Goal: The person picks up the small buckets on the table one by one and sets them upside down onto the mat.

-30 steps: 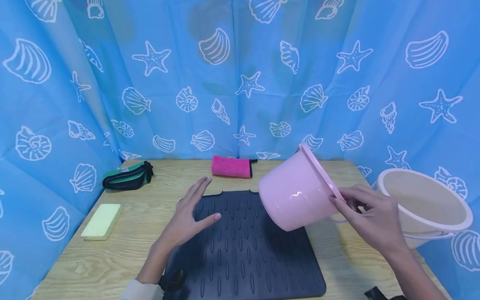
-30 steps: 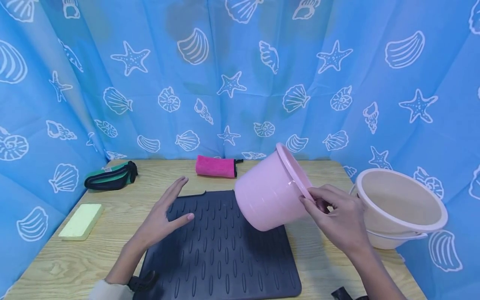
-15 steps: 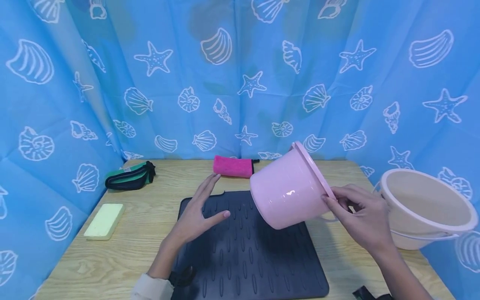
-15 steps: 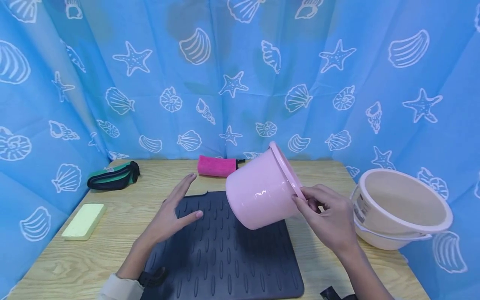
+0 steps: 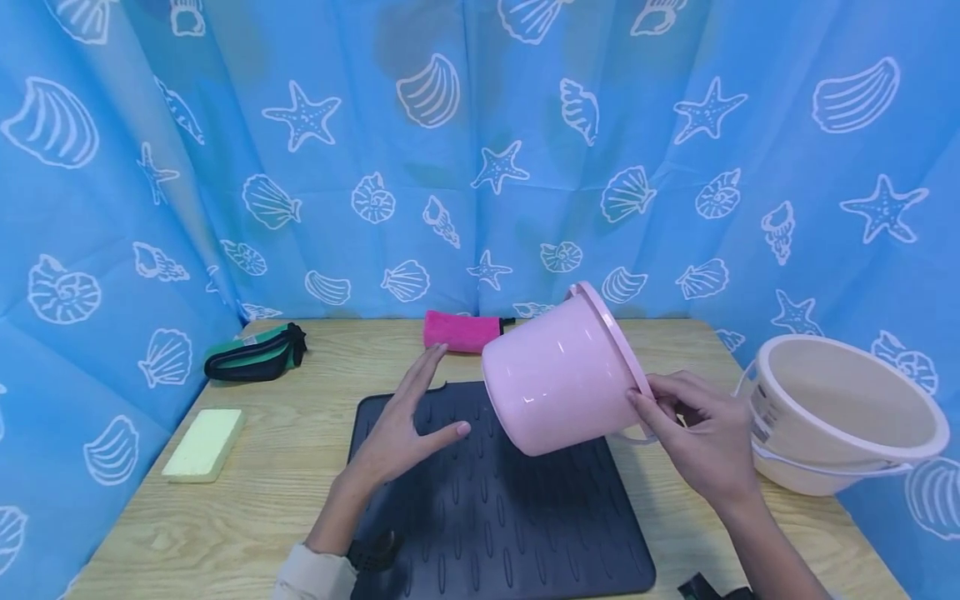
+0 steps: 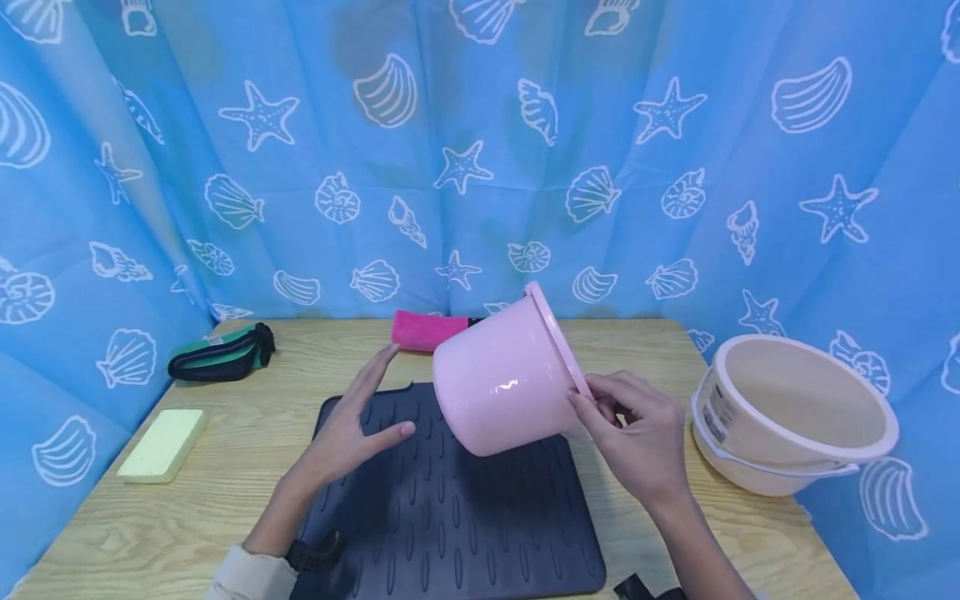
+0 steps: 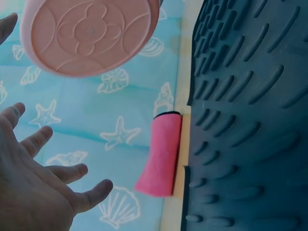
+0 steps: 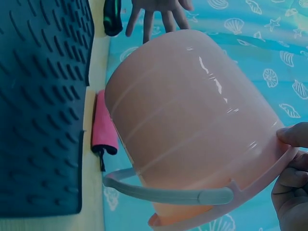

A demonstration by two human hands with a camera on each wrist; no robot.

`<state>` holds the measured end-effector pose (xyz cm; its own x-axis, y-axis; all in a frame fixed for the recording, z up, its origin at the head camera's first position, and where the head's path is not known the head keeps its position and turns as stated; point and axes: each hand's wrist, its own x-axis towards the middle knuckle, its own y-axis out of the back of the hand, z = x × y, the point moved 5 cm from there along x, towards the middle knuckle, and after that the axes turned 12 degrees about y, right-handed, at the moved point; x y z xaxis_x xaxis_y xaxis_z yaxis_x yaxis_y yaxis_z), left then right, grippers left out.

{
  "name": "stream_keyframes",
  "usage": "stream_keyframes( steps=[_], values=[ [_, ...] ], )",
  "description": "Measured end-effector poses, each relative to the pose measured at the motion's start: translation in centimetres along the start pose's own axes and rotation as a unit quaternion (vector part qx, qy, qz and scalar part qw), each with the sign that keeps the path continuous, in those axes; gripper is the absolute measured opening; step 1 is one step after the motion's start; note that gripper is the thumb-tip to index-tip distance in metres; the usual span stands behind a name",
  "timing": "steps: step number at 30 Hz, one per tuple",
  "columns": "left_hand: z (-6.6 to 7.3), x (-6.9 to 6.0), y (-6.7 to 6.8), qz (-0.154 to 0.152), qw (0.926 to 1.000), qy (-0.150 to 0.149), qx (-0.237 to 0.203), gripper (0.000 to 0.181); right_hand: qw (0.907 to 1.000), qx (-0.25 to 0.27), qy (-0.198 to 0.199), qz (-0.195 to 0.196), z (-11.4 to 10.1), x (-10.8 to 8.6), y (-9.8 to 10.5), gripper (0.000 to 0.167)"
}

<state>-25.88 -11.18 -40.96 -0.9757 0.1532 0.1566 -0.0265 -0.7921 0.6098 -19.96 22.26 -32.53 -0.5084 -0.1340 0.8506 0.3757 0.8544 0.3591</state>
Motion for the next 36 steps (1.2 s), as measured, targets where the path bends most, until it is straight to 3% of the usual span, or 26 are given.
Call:
stream_keyframes(
  steps=[12,21,26,30,36],
  values=[
    [0.5,0.1,-0.4,-0.002,0.9999,0.007,-0.013,0.104,0.9995,0.021,-0.020,0.011,-3.3,1.0,-2.0,0.021],
    [0.5,-0.1,-0.7,-0.003,0.9994,-0.003,-0.034,0.113,0.9988,0.031,-0.036,0.014,-4.0,0.6,-3.6,0.021],
    [0.5,-0.2,-1.1,-0.011,0.9971,-0.017,-0.073,0.123,0.9971,0.052,-0.054,0.018,-3.8,0.2,-4.4,0.021],
    [0.7,-0.1,-1.1,-0.012,0.9901,-0.041,-0.134,0.127,0.9963,0.067,-0.050,0.019,-2.8,-0.4,-5.2,0.023],
    [0.4,0.0,-1.2,-0.039,0.9698,-0.059,-0.233,0.127,0.9931,0.097,-0.063,0.023,-0.7,-1.8,-6.5,0.026]
  ],
)
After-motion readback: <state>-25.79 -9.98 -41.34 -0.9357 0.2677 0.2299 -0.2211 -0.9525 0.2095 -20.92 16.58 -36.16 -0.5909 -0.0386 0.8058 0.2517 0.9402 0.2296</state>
